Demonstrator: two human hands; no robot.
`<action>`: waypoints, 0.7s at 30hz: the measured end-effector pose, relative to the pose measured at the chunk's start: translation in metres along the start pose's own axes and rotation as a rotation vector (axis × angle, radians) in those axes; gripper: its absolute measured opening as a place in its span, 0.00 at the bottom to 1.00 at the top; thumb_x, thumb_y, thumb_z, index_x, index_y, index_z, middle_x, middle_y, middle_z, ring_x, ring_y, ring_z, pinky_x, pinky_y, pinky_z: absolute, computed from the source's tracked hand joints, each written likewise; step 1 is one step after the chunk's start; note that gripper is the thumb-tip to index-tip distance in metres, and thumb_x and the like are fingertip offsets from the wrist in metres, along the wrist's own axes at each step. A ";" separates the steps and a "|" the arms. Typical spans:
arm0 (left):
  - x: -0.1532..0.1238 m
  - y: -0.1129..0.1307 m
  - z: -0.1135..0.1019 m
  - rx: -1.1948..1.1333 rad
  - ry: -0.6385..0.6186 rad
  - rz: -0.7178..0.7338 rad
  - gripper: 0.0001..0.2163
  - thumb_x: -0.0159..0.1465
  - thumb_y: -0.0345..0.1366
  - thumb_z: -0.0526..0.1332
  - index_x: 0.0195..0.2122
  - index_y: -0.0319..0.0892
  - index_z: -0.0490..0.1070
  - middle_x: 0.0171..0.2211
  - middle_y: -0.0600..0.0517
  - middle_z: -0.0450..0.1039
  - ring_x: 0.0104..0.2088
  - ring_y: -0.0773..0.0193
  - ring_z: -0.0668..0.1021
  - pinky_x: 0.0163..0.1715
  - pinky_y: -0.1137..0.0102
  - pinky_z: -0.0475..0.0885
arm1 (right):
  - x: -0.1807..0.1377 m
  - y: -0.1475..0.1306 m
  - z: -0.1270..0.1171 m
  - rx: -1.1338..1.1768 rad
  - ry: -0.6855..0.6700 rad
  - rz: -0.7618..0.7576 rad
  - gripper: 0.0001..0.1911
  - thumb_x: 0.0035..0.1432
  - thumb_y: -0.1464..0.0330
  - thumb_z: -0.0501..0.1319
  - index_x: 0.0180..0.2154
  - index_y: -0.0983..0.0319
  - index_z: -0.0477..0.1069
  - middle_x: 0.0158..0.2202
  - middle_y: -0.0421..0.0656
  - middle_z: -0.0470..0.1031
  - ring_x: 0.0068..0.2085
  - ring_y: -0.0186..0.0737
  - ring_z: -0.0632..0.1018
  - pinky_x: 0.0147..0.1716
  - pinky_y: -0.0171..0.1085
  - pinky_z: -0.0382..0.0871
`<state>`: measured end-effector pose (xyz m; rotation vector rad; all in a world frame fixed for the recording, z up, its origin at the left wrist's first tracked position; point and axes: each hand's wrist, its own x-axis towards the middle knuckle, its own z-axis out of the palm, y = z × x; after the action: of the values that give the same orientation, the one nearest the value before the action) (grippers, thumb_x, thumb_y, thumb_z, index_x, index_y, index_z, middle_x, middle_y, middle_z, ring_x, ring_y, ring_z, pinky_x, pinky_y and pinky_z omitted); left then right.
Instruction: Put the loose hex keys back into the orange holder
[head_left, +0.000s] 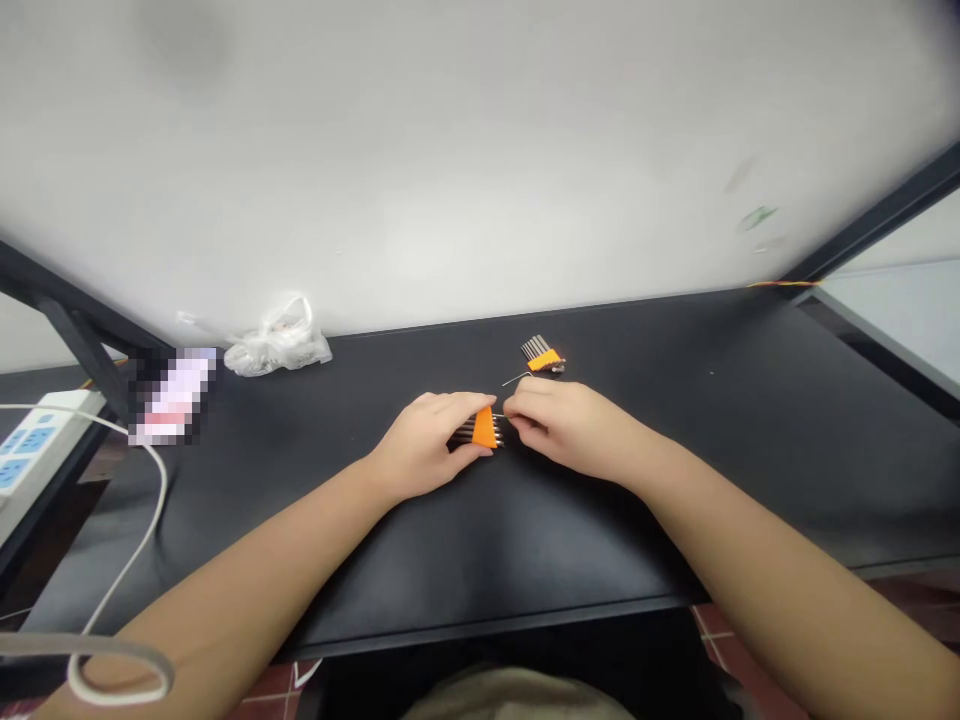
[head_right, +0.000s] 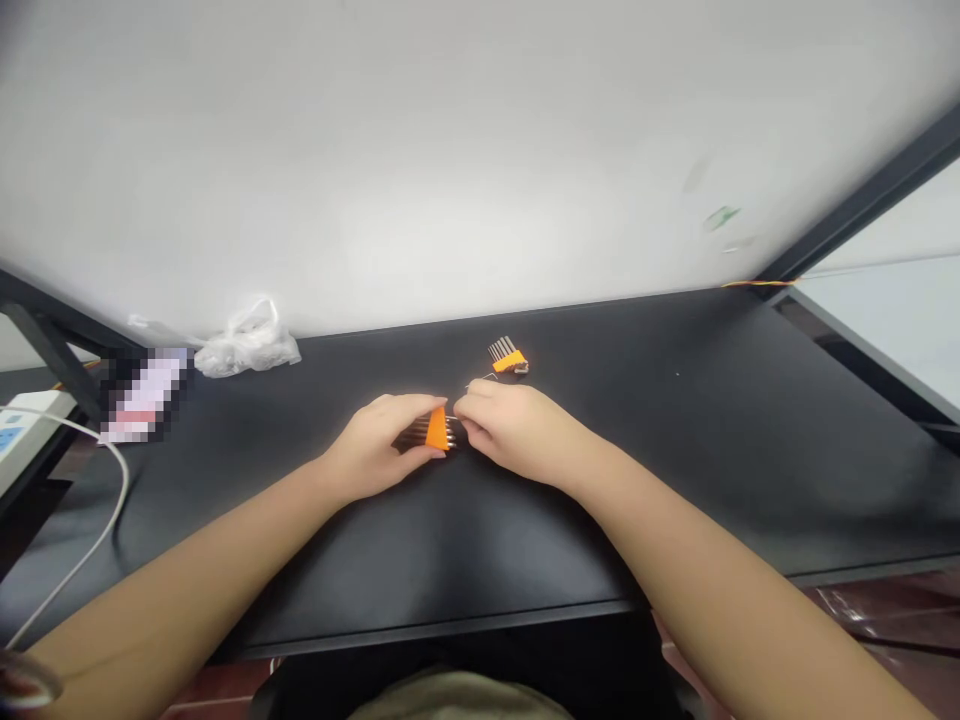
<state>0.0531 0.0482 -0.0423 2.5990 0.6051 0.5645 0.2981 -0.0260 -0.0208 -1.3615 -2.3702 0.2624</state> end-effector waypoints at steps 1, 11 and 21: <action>0.000 0.000 0.000 -0.001 -0.003 0.002 0.24 0.67 0.41 0.66 0.62 0.48 0.64 0.58 0.47 0.75 0.55 0.55 0.79 0.54 0.59 0.70 | 0.000 -0.001 0.000 -0.012 -0.005 0.002 0.07 0.68 0.72 0.55 0.38 0.61 0.71 0.36 0.44 0.72 0.35 0.39 0.73 0.34 0.36 0.65; 0.001 0.001 0.000 0.003 -0.037 0.024 0.24 0.67 0.42 0.65 0.63 0.48 0.64 0.58 0.47 0.75 0.55 0.55 0.79 0.55 0.58 0.70 | 0.000 -0.010 -0.004 -0.115 -0.067 0.010 0.07 0.68 0.71 0.56 0.39 0.61 0.73 0.36 0.43 0.72 0.32 0.37 0.71 0.30 0.36 0.61; 0.000 0.000 0.000 -0.004 -0.019 0.022 0.25 0.66 0.41 0.66 0.63 0.48 0.64 0.59 0.47 0.75 0.56 0.55 0.78 0.55 0.59 0.70 | 0.000 -0.007 -0.006 -0.037 -0.044 0.036 0.06 0.67 0.72 0.56 0.36 0.61 0.70 0.35 0.43 0.72 0.34 0.38 0.72 0.33 0.36 0.64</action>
<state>0.0531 0.0482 -0.0421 2.6075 0.5692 0.5467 0.2948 -0.0300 -0.0132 -1.4313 -2.3994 0.2623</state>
